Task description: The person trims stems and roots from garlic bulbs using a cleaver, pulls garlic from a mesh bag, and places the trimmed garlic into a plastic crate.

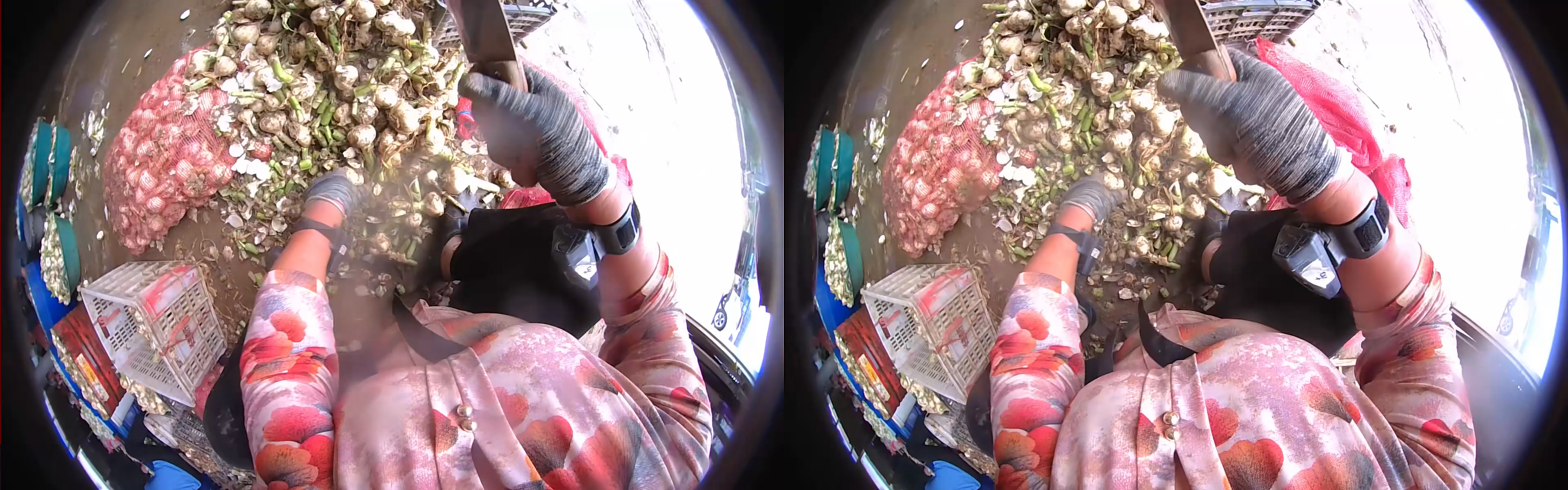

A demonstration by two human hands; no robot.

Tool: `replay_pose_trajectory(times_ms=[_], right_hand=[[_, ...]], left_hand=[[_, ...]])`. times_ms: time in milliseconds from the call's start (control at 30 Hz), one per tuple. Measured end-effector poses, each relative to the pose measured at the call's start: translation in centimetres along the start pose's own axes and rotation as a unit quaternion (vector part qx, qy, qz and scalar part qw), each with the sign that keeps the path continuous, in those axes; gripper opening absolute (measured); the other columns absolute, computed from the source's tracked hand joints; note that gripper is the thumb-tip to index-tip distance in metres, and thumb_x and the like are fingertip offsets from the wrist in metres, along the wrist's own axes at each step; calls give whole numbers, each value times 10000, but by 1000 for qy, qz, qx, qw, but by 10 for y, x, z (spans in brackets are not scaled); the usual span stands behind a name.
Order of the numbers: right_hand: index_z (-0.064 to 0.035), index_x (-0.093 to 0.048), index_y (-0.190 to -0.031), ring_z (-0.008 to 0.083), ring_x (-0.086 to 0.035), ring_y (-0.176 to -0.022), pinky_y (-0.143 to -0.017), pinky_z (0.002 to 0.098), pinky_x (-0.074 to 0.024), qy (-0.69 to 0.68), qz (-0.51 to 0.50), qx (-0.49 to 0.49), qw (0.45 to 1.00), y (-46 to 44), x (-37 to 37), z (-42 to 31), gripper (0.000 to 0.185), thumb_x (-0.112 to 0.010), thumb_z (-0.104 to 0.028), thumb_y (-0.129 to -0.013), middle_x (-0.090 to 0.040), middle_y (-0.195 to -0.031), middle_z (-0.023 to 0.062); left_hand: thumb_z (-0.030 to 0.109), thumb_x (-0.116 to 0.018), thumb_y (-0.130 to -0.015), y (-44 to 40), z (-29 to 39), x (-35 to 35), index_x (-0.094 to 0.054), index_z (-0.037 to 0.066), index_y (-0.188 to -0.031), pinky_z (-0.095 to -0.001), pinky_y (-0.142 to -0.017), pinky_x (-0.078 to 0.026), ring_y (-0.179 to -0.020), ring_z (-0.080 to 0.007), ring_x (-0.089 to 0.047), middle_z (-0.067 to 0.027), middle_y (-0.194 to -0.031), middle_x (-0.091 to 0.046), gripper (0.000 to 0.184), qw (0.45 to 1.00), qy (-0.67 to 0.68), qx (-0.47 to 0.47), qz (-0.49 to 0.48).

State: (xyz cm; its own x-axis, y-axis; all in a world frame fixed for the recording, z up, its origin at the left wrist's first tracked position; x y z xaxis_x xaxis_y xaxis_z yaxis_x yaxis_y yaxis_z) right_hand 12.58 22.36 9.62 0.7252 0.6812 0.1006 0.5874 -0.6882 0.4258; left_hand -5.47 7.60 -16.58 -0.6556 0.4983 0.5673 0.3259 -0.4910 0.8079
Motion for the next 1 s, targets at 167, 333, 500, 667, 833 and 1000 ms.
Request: replay_pose_trajectory(times_ms=[167, 333, 500, 667, 833, 1000], right_hand=[[-25, -558, -1058, 108, -547, -730, -659, 296, -479, 97, -64, 73, 991, -30, 12, 82, 364, -690, -303, -864, -589, -771, 51], [-84, -556, -977, 395, -639, -742, -648, 465, -498, 367, -135, 158, 907, -11, -18, 89, 269, -643, -294, -833, -631, -747, 182], [-107, -586, -903, 371, -650, -736, -636, 465, -496, 430, -191, 195, 861, -8, -30, 95, 159, -623, -209, -787, -636, -734, 163], [-116, -592, -908, 372, -644, -699, -602, 468, -493, 486, -208, 246, 812, 9, -43, 75, 192, -649, -233, -767, -625, -693, 159], [-124, -604, -931, 372, -647, -687, -582, 472, -494, 499, -209, 265, 798, 25, -47, 73, 195, -648, -203, -758, -625, -679, 162], [-98, -589, -978, 372, -655, -781, -627, 470, -501, 539, -224, 243, 775, 18, -35, 80, 255, -625, -149, -731, -645, -767, 167]], left_hand=[[518, -739, -700, -13, 11, -38, -342, 87, -1412, -481, -1013, -413, -1240, -312, -496, -167, -1359, -488, 922, 981, -58, 102, 156], [318, -745, -771, -45, -36, -70, -494, 51, -1215, -373, -885, -489, -987, -269, -601, -133, -1051, -629, 575, 929, 167, -217, 249], [219, -670, -880, 94, 6, 3, -370, 52, -1307, -316, -803, -515, -893, -130, -604, -53, -1029, -648, 548, 783, 510, -325, 144], [199, -709, -837, 125, 5, 8, -365, 35, -1315, -290, -697, -525, -773, -133, -624, -70, -914, -659, 611, 816, 420, -316, 242], [159, -663, -867, 155, 6, 7, -339, 9, -1354, -314, -849, -515, -994, -180, -594, -124, -1172, -580, 604, 811, 464, -284, 215], [138, -703, -820, 164, 15, 5, -378, 24, -1320, -309, -808, -508, -952, -178, -588, -107, -1130, -567, 608, 758, 453, -378, 278]])
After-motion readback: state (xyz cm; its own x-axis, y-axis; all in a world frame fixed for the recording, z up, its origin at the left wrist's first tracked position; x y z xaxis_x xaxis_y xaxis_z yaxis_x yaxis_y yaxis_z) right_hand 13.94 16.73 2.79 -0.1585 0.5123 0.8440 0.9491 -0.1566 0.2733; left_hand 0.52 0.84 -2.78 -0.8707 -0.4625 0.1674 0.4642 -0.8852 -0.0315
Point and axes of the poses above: each hand's wrist, its own y-axis away from the middle knuckle, its own x-axis out of the back of the hand, z = x × y, the point moved 2 cm from there along -y, towards the middle knuckle
